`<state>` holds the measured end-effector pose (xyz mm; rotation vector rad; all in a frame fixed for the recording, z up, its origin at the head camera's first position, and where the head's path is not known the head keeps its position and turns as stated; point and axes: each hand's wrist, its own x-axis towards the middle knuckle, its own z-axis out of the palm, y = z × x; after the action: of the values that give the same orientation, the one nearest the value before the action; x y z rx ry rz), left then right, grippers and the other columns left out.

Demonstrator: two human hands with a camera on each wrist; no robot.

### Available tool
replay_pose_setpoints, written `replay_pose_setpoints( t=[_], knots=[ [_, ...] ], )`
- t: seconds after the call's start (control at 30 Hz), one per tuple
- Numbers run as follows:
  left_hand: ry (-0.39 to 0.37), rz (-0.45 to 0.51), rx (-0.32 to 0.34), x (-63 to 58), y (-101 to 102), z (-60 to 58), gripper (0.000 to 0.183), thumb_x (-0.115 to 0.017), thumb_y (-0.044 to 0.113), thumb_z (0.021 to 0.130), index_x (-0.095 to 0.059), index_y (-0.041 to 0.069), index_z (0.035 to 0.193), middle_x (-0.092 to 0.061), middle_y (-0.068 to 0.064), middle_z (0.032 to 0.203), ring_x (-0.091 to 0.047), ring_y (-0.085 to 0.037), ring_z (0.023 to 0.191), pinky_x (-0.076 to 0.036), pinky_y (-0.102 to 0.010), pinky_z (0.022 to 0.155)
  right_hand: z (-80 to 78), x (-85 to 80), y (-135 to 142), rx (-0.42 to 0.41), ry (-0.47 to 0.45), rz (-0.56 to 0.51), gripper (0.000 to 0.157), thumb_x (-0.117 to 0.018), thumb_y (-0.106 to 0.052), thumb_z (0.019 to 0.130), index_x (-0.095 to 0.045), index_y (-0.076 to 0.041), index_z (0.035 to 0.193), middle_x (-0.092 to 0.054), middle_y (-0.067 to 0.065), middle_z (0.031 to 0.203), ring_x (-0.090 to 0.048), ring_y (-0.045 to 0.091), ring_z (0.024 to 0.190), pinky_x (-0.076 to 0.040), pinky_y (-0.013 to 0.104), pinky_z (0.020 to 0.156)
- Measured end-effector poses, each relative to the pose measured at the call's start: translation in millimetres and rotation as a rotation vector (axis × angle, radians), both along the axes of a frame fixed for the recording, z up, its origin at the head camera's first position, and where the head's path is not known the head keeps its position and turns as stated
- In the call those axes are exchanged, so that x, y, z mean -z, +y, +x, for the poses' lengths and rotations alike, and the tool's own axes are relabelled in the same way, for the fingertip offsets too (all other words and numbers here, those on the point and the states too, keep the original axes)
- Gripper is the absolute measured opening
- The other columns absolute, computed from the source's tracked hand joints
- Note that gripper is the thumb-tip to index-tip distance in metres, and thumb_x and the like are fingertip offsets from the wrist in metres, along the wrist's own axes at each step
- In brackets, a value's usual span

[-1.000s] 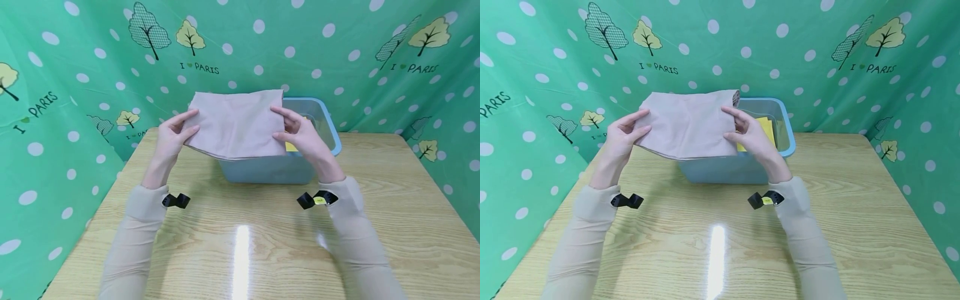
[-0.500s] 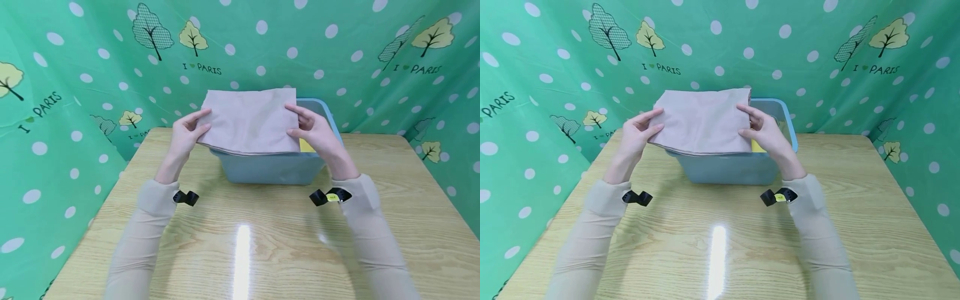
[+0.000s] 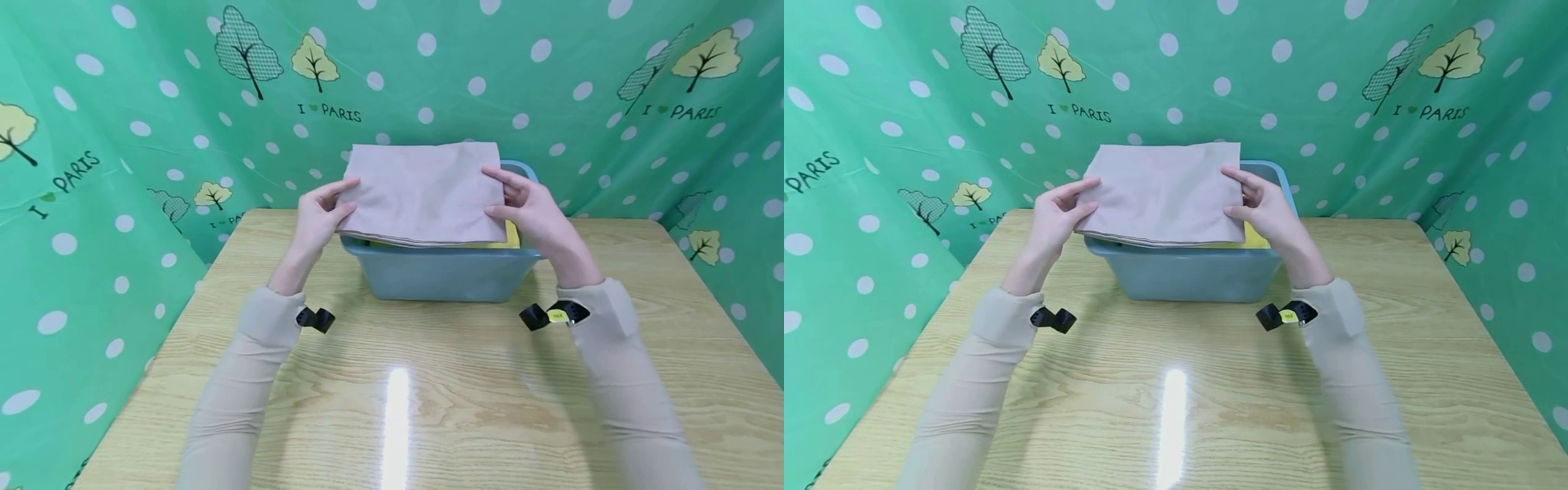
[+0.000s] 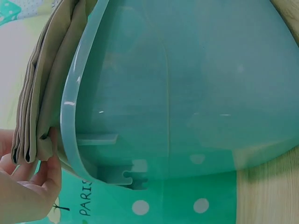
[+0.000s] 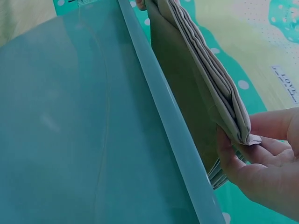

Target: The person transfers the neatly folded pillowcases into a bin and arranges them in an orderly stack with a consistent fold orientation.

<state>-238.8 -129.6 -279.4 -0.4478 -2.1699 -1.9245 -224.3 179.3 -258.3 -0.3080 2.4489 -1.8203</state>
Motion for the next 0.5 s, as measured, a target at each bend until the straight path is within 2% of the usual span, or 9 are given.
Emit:
replay_pose_setpoints(
  t=[0.1,0.3,0.5],
  knots=[
    [-0.009,-0.006,-0.002,1.1,3.0,-1.3,0.033,-0.055,-0.007,0.082,-0.056,-0.005,0.115,-0.053,-0.014,0.121,-0.049,-0.013,0.109,-0.042,-0.017,0.077,-0.8,0.2,3.2,0.009,-0.013,0.015,0.057,-0.057,-0.007,0.085,-0.037,-0.024,0.136,-0.028,0.002,0.143,-0.034,0.017,0.123,-0.031,0.036,0.099],
    [-0.021,-0.034,-0.015,3.3,9.7,-2.7,0.033,-0.056,-0.006,0.082,-0.058,-0.003,0.114,-0.054,-0.012,0.120,-0.051,-0.015,0.107,-0.043,-0.017,0.077,-2.5,-0.1,10.5,0.016,-0.037,0.061,0.057,-0.056,-0.007,0.086,-0.035,-0.024,0.136,-0.027,0.004,0.143,-0.031,0.018,0.126,-0.031,0.037,0.100],
    [-0.051,-0.081,-0.038,1.6,14.4,-0.9,0.033,-0.058,-0.005,0.081,-0.059,0.001,0.113,-0.056,-0.010,0.119,-0.054,-0.008,0.086,-0.041,-0.014,0.063,-3.8,0.2,16.1,0.020,-0.073,0.102,0.058,-0.055,-0.007,0.086,-0.033,-0.024,0.138,-0.025,0.004,0.144,-0.028,0.018,0.129,-0.028,0.037,0.101]
  ],
)
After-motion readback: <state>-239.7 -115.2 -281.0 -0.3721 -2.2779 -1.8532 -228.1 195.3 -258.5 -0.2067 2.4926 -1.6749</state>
